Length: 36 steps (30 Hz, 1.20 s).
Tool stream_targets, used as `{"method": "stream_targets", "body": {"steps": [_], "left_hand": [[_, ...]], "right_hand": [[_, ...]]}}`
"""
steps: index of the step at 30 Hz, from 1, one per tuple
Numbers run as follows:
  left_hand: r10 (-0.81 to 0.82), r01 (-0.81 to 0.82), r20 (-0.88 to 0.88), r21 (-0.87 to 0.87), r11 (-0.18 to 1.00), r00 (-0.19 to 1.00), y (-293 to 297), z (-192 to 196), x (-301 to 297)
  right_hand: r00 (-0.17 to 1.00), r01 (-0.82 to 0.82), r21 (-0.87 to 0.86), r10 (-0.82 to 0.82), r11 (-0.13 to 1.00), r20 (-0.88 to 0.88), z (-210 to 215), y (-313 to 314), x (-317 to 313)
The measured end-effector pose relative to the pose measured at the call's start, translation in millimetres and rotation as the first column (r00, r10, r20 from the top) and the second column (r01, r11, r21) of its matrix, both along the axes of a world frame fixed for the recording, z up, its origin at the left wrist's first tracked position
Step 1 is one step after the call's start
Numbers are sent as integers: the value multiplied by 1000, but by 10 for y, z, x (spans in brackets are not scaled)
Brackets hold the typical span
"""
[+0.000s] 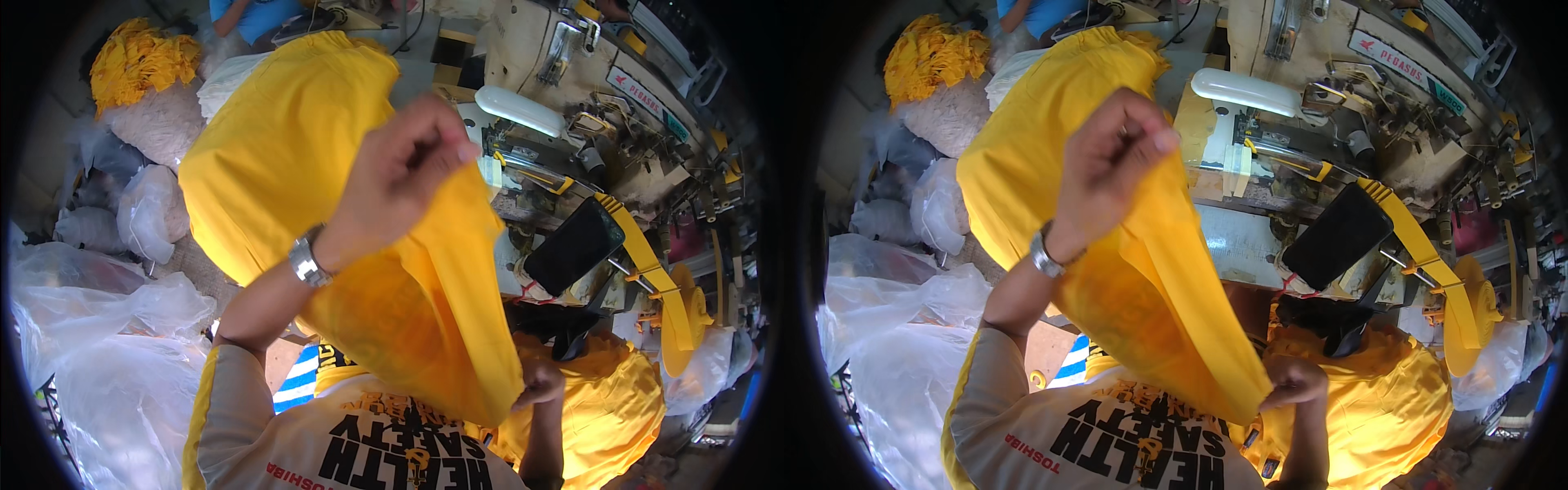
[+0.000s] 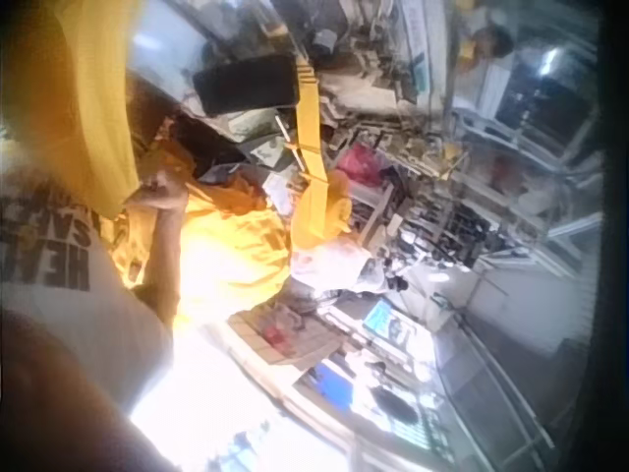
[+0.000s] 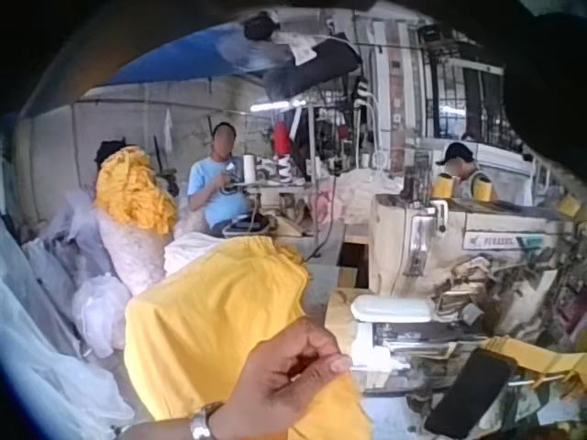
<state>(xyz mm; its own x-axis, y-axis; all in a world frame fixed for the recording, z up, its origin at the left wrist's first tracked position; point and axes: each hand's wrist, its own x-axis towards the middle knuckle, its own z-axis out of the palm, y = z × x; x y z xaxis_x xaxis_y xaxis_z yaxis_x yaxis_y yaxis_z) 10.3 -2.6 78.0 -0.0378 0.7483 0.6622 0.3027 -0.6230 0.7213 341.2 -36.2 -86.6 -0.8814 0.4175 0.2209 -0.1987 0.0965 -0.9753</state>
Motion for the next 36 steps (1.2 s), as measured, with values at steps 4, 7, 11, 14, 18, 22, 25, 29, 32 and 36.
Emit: {"method": "stream_targets", "body": {"steps": [4,7,11,14,18,22,25,29,32,36], "left_hand": [[-77,88,110,-97,991,991,111,-382,-10],[-116,128,103,-116,985,988,152,-404,11],[-132,168,176,-208,964,975,129,-442,-139],[231,-249,-181,-89,964,956,104,-658,-406],[614,-621,-277,73,780,739,-158,-785,-670],[676,-642,-338,223,733,654,-187,-639,-630],[295,-300,-274,24,954,915,-289,-635,-394],[-51,24,-100,-256,966,994,-276,-750,-266],[-95,156,179,-365,918,979,-219,-839,-307],[-31,214,370,-465,859,928,-179,-841,-356]], "right_hand": [[664,586,97,-545,804,512,567,-58,-159],[579,763,199,-787,615,211,799,87,-852],[759,592,-305,-643,746,-102,806,432,-1664],[799,532,-333,-591,779,-107,686,559,-1851],[813,571,-321,-576,755,92,623,511,-1922],[811,577,-309,-574,756,112,643,479,-1854],[811,583,-170,-583,794,57,625,481,-1880],[838,527,-253,-545,811,-1,735,454,-1836],[861,487,-315,-508,815,17,742,461,-1776],[884,449,-366,-466,815,48,756,492,-1727]]}}
